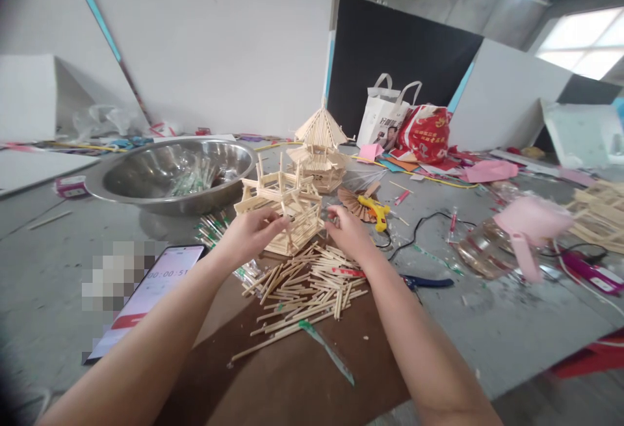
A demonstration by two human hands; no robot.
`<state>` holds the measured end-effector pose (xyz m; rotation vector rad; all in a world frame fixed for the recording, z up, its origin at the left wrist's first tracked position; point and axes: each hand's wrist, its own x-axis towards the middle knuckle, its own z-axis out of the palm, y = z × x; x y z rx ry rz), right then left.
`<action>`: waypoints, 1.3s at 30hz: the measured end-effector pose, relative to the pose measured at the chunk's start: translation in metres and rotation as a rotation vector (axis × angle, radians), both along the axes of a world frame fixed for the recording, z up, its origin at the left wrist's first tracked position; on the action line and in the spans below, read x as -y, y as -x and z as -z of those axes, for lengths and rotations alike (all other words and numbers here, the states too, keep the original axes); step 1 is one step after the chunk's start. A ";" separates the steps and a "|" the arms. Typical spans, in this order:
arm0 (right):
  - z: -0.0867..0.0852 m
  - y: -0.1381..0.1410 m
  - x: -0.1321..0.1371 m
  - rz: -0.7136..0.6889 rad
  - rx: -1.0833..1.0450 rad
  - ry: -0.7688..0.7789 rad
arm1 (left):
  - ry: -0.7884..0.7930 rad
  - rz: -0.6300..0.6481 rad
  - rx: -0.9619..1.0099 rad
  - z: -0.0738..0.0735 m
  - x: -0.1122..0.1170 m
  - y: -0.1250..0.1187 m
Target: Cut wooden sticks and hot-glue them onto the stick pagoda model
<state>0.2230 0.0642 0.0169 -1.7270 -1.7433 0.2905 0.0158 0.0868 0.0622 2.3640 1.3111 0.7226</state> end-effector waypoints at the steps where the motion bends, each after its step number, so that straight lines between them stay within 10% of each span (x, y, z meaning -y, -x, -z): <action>1: 0.004 0.000 -0.002 0.005 -0.041 -0.009 | -0.015 -0.024 0.008 0.000 -0.001 0.001; 9: 0.026 0.008 -0.011 -0.117 -0.321 -0.004 | -0.069 -0.148 0.110 0.010 -0.021 0.020; 22: 0.016 0.011 -0.007 -0.165 -0.428 0.006 | -0.002 -0.179 0.592 0.040 -0.053 0.051; 29: 0.027 0.011 -0.011 -0.157 -0.483 -0.017 | -0.525 -0.397 0.520 0.022 -0.041 0.043; 33: 0.033 0.014 -0.015 -0.179 -0.579 0.069 | -0.647 -0.152 0.480 0.001 -0.012 0.025; 39: 0.029 0.019 -0.013 -0.159 -0.719 0.057 | -0.289 0.365 -0.015 -0.007 0.025 -0.009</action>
